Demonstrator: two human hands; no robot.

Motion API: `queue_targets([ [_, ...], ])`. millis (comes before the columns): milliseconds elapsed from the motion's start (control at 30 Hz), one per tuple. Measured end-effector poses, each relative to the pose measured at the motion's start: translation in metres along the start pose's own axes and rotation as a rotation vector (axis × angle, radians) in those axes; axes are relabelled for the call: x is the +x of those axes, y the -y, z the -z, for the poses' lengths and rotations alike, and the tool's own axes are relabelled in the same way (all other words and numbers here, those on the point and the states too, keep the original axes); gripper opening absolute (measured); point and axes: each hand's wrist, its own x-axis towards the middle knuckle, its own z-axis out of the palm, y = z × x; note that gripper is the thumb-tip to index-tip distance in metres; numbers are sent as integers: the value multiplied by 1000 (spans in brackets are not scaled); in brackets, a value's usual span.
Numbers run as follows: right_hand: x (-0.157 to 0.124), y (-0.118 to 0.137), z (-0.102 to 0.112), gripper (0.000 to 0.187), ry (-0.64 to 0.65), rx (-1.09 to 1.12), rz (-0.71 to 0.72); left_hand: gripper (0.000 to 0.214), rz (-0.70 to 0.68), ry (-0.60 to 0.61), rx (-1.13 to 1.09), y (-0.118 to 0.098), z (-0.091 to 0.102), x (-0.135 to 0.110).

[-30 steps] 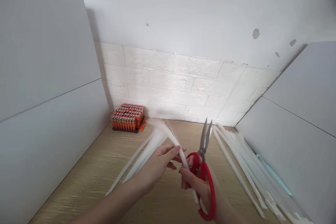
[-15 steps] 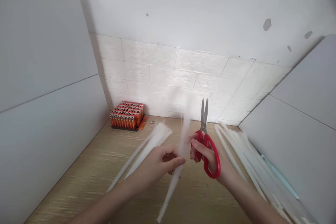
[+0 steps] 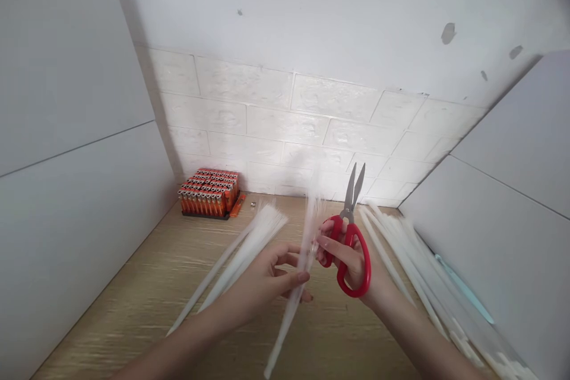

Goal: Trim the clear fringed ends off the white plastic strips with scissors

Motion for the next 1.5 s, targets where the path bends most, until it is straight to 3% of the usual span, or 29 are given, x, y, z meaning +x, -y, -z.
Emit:
queue_targets([
  [300,1,4,8,38,-64,-48,-21,61,-21,-17,-91,7,4,4],
  [533,3,-4,15,38,-63,-76,-68,55,-3,-9,-96,10,5,5],
  [900,-13,-18,16,52,-58,-63,-109,49,-146,-156,-340,14,9,15],
  [1167,-28,-28,5,59,209,-308,-274,44,-168,-109,-294,14,6,10],
  [1267,-33,-28,2,60,262,-360,-274,37,-187,-95,-271,13,5,8],
  [1500,-31,-29,12,36,295,-403,-238,32,-170,-23,-192,14,-1,7],
])
